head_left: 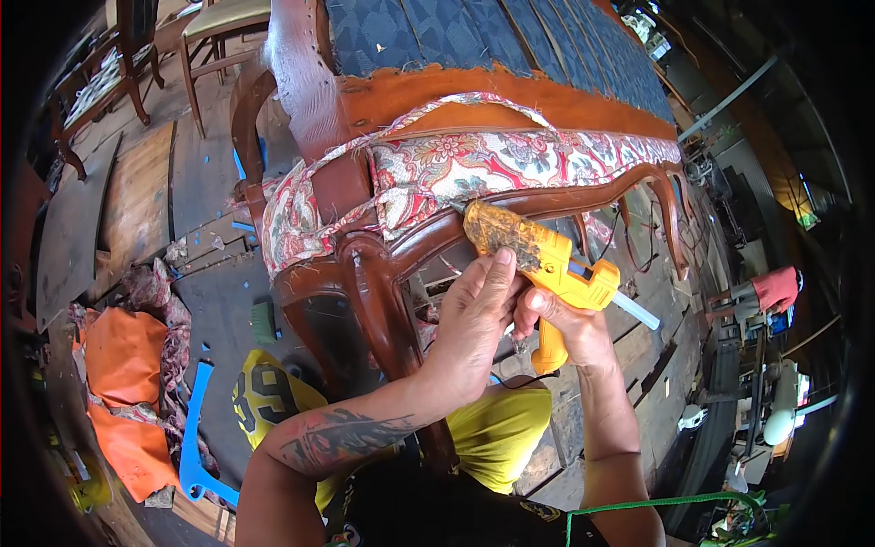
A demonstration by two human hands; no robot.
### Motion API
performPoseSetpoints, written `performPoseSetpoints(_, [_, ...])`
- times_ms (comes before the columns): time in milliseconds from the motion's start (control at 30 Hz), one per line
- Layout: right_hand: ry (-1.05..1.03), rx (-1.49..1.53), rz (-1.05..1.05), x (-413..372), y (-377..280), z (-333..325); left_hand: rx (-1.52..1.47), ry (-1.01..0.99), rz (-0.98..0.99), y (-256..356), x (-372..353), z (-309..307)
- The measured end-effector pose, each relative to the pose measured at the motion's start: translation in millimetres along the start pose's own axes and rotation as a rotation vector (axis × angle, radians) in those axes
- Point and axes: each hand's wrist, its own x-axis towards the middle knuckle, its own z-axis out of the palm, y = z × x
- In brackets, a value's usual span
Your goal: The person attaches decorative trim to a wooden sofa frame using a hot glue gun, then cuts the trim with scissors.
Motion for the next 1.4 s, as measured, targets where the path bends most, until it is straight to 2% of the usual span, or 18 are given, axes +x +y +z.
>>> performPoseSetpoints(333, [0.022, -0.069, -0.003, -2.2, -1.1, -2.3, -0.009, -0.026, -0.002, -1.2, 1.6, 0.8])
performPoseSetpoints(1400, [0.066, -0.011, -0.016, -3.6, 0.9, -6.8, 0.038, -0.069, -0.034, -4.8, 11.9, 0.4])
